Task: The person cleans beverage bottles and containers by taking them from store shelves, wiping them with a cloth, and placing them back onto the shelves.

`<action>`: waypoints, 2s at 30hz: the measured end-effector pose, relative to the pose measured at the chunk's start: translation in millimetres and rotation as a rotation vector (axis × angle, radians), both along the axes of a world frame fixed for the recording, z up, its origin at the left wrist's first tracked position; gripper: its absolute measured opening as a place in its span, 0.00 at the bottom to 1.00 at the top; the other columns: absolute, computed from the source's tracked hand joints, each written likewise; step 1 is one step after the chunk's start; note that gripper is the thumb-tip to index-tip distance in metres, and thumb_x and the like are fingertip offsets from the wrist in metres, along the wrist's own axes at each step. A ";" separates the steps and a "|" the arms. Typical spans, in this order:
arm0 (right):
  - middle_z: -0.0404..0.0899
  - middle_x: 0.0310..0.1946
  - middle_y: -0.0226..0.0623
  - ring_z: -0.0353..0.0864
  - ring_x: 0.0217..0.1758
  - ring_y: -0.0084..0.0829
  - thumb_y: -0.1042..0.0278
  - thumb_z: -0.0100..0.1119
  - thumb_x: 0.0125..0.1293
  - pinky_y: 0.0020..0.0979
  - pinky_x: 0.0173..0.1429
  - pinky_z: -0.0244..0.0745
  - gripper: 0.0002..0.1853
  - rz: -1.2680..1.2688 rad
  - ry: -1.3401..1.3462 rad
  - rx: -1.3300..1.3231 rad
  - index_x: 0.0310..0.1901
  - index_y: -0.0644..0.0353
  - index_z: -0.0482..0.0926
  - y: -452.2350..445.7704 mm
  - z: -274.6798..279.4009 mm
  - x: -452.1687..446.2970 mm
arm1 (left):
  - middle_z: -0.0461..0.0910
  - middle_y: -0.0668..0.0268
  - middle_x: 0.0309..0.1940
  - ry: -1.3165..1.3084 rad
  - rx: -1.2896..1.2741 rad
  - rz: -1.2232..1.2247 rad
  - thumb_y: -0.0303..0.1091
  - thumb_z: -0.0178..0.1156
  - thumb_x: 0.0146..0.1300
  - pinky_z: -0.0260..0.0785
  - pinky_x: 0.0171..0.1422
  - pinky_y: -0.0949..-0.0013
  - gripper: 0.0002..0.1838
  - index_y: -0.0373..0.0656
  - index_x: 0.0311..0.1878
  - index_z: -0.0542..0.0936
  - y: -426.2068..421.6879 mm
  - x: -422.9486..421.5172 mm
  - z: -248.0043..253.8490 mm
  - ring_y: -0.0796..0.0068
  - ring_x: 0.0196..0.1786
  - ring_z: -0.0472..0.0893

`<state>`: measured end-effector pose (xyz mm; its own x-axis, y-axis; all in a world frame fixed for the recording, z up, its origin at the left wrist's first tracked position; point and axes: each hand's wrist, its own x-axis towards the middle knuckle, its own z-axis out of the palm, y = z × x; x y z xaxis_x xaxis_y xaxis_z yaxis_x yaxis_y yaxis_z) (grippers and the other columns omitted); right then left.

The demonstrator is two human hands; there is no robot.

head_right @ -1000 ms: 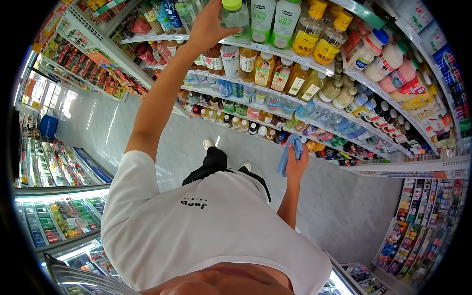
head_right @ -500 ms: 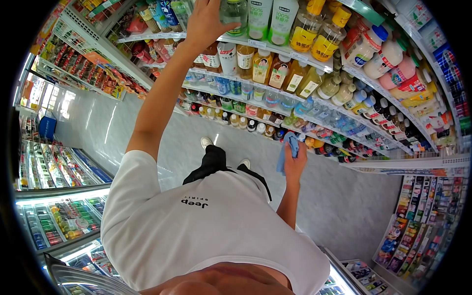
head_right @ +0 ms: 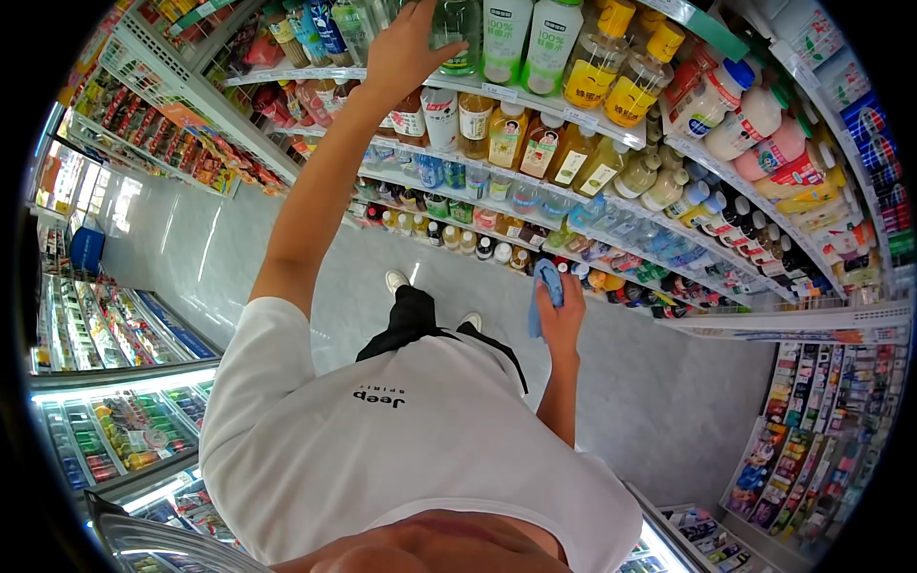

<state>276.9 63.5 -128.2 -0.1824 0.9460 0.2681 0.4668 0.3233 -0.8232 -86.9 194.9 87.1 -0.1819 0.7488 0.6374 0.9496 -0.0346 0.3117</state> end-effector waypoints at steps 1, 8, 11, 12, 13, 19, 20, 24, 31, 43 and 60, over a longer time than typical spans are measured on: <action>0.72 0.33 0.43 0.72 0.34 0.41 0.69 0.65 0.63 0.36 0.42 0.69 0.12 0.005 0.004 0.002 0.42 0.67 0.78 0.8 -1.2 0.2 | 0.76 0.45 0.55 -0.003 0.024 -0.009 0.42 0.73 0.54 0.74 0.56 0.49 0.44 0.37 0.70 0.64 1.0 -0.4 -1.0 0.42 0.54 0.78; 0.72 0.34 0.43 0.73 0.36 0.43 0.70 0.65 0.62 0.36 0.43 0.69 0.11 0.016 0.027 -0.019 0.42 0.67 0.78 0.9 3.9 -3.9 | 0.75 0.46 0.57 0.033 0.159 -0.055 0.42 0.72 0.56 0.73 0.57 0.50 0.42 0.38 0.70 0.64 12.7 -7.7 -16.2 0.42 0.56 0.78; 0.73 0.34 0.44 0.73 0.36 0.43 0.70 0.65 0.61 0.36 0.43 0.70 0.11 0.033 0.009 -0.016 0.43 0.67 0.78 0.1 -2.1 -3.2 | 0.75 0.46 0.58 0.009 0.122 -0.051 0.43 0.72 0.57 0.73 0.56 0.50 0.42 0.38 0.70 0.64 9.2 -8.6 -17.1 0.42 0.56 0.78; 0.73 0.34 0.44 0.73 0.36 0.44 0.70 0.65 0.61 0.36 0.43 0.70 0.12 0.033 -0.003 -0.011 0.43 0.67 0.78 0.3 -4.0 -2.7 | 0.75 0.46 0.58 0.008 0.120 -0.053 0.43 0.71 0.57 0.73 0.56 0.50 0.41 0.38 0.70 0.64 7.2 -8.2 -16.0 0.42 0.56 0.78; 0.73 0.34 0.44 0.74 0.37 0.44 0.70 0.65 0.61 0.36 0.43 0.70 0.12 0.033 -0.017 -0.005 0.43 0.67 0.79 1.0 -5.1 -1.2 | 0.76 0.46 0.57 0.004 0.121 -0.056 0.44 0.71 0.57 0.73 0.56 0.50 0.41 0.38 0.70 0.64 6.0 -7.6 -16.1 0.42 0.56 0.78; 0.73 0.35 0.45 0.75 0.37 0.46 0.70 0.64 0.61 0.38 0.43 0.71 0.13 0.029 -0.049 -0.005 0.45 0.67 0.79 2.0 -1.7 -0.6 | 0.79 0.50 0.52 -0.042 -0.061 0.043 0.48 0.72 0.56 0.75 0.46 0.51 0.43 0.40 0.70 0.64 2.5 -1.1 -1.8 0.46 0.47 0.82; 0.73 0.35 0.45 0.75 0.37 0.46 0.70 0.64 0.61 0.38 0.42 0.71 0.13 0.024 -0.037 0.006 0.45 0.67 0.79 1.9 -0.5 -0.7 | 0.79 0.52 0.50 -0.073 -0.032 0.048 0.49 0.73 0.56 0.75 0.45 0.52 0.44 0.40 0.70 0.64 1.0 3.4 4.2 0.48 0.45 0.82; 0.73 0.35 0.44 0.75 0.37 0.45 0.69 0.64 0.61 0.38 0.42 0.71 0.13 0.029 -0.022 0.022 0.45 0.66 0.80 2.3 0.0 -2.3 | 0.78 0.57 0.45 -0.063 0.138 -0.007 0.51 0.73 0.56 0.75 0.39 0.56 0.44 0.43 0.71 0.64 -4.4 18.1 19.8 0.53 0.39 0.82; 0.74 0.35 0.44 0.76 0.37 0.45 0.70 0.64 0.60 0.37 0.42 0.71 0.12 0.043 -0.035 -0.022 0.44 0.65 0.80 1.6 9.5 -4.1 | 0.77 0.50 0.50 0.006 0.109 -0.117 0.48 0.72 0.58 0.75 0.45 0.52 0.40 0.40 0.68 0.65 4.7 34.6 36.8 0.48 0.44 0.81; 0.76 0.37 0.45 0.77 0.39 0.47 0.69 0.64 0.59 0.38 0.45 0.73 0.14 0.033 -0.026 -0.047 0.45 0.66 0.80 -13.9 10.9 -13.2 | 0.79 0.43 0.48 -0.033 -0.055 -0.181 0.39 0.72 0.57 0.75 0.49 0.47 0.38 0.37 0.65 0.63 24.2 46.5 41.8 0.39 0.48 0.80; 0.76 0.36 0.44 0.76 0.37 0.43 0.69 0.65 0.60 0.36 0.43 0.71 0.13 0.020 -0.018 -0.033 0.44 0.66 0.80 -11.4 15.5 -11.6 | 0.81 0.53 0.44 -0.180 0.124 -0.358 0.43 0.74 0.58 0.75 0.35 0.64 0.42 0.41 0.70 0.63 -9.1 37.7 -1.0 0.72 0.31 0.82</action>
